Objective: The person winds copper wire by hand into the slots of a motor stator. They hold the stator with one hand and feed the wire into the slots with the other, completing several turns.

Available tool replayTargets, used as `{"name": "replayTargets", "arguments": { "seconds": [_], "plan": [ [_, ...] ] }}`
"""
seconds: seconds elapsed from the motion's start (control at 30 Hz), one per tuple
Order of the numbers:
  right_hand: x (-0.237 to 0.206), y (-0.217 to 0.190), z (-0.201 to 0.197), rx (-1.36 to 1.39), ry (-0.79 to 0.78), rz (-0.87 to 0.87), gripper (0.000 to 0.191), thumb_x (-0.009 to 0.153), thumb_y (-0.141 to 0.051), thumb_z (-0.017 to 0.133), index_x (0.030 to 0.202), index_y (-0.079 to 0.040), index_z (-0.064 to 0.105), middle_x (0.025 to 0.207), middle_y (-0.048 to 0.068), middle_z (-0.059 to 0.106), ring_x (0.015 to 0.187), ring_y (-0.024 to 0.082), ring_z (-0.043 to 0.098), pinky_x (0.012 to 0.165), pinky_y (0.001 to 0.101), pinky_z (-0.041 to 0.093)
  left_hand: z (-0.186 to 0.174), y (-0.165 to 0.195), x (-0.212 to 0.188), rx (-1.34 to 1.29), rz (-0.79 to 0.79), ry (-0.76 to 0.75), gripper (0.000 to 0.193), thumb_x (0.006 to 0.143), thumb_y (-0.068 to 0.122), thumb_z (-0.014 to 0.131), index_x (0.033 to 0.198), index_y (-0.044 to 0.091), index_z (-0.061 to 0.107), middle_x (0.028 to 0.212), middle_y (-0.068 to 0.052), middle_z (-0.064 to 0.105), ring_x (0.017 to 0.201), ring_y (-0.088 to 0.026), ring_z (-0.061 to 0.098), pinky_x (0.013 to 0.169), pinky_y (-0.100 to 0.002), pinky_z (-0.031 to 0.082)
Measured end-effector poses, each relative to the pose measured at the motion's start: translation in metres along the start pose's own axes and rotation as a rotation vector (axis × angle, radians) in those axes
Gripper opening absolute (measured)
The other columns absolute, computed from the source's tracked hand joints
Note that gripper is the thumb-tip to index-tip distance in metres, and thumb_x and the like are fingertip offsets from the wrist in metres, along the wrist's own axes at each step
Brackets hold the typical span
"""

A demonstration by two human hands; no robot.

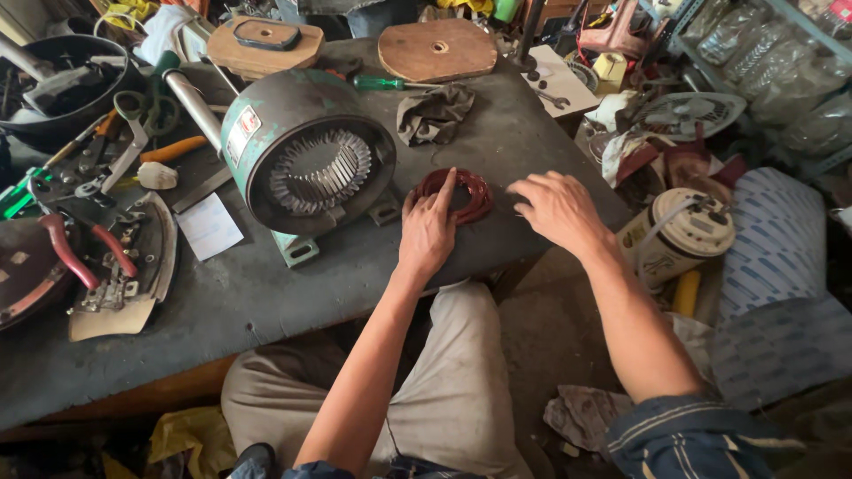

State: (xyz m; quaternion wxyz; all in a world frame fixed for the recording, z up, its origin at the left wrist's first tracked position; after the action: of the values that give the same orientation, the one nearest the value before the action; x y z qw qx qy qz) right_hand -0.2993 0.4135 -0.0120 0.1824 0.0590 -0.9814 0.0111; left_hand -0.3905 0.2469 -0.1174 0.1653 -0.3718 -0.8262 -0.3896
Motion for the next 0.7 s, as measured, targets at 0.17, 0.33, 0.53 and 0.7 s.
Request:
{"name": "replayTargets", "arguments": {
  "seconds": [0.17, 0.33, 0.53, 0.7],
  "plan": [
    [0.018, -0.02, 0.0, 0.076, 0.009, -0.122, 0.025, 0.085, -0.018, 0.073, 0.108, -0.009, 0.074, 0.104, 0.008, 0.073, 0.099, 0.031, 0.066, 0.09, 0.0421, 0.052, -0.007, -0.001, 0.001, -0.078, 0.024, 0.059, 0.09, 0.081, 0.008, 0.072, 0.161, 0.011, 0.03, 0.127, -0.017, 0.065, 0.12, -0.036, 0.059, 0.115, -0.055, 0.035],
    [0.038, -0.033, 0.039, 0.116, -0.14, -0.194, 0.02, 0.085, -0.015, 0.072, 0.103, -0.006, 0.074, 0.103, 0.01, 0.073, 0.104, 0.033, 0.066, 0.094, 0.0435, 0.051, -0.018, 0.005, -0.005, -0.142, -0.024, 0.085, 0.099, 0.078, 0.005, 0.078, 0.162, 0.011, 0.026, 0.138, -0.022, 0.052, 0.129, -0.043, 0.049, 0.111, -0.05, 0.04],
    [0.056, -0.03, 0.076, 0.088, -0.27, -0.278, 0.029, 0.079, -0.014, 0.071, 0.107, -0.005, 0.074, 0.107, 0.016, 0.072, 0.107, 0.034, 0.066, 0.096, 0.0478, 0.049, -0.026, -0.001, -0.002, -0.195, -0.064, 0.129, 0.111, 0.072, 0.005, 0.08, 0.164, 0.009, 0.018, 0.145, -0.026, 0.046, 0.131, -0.046, 0.049, 0.11, -0.05, 0.042],
    [0.066, -0.03, 0.069, 0.253, -0.343, -0.287, 0.028, 0.08, -0.018, 0.073, 0.104, -0.004, 0.075, 0.106, 0.017, 0.071, 0.107, 0.037, 0.066, 0.093, 0.0479, 0.049, -0.027, -0.003, -0.003, -0.239, -0.118, 0.124, 0.12, 0.069, 0.005, 0.084, 0.164, 0.011, 0.012, 0.147, -0.027, 0.042, 0.131, -0.047, 0.049, 0.107, -0.049, 0.045]
  ]
}}
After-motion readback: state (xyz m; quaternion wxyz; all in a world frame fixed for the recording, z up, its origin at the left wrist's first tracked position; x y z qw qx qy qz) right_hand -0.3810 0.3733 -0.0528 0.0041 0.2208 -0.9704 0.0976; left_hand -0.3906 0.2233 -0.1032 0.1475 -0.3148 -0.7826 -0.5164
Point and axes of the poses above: each hand's wrist, its own x-axis towards the middle knuckle, its own z-axis out of the palm, y = z × x, the point moved 5 cm from there along x, towards the middle knuckle
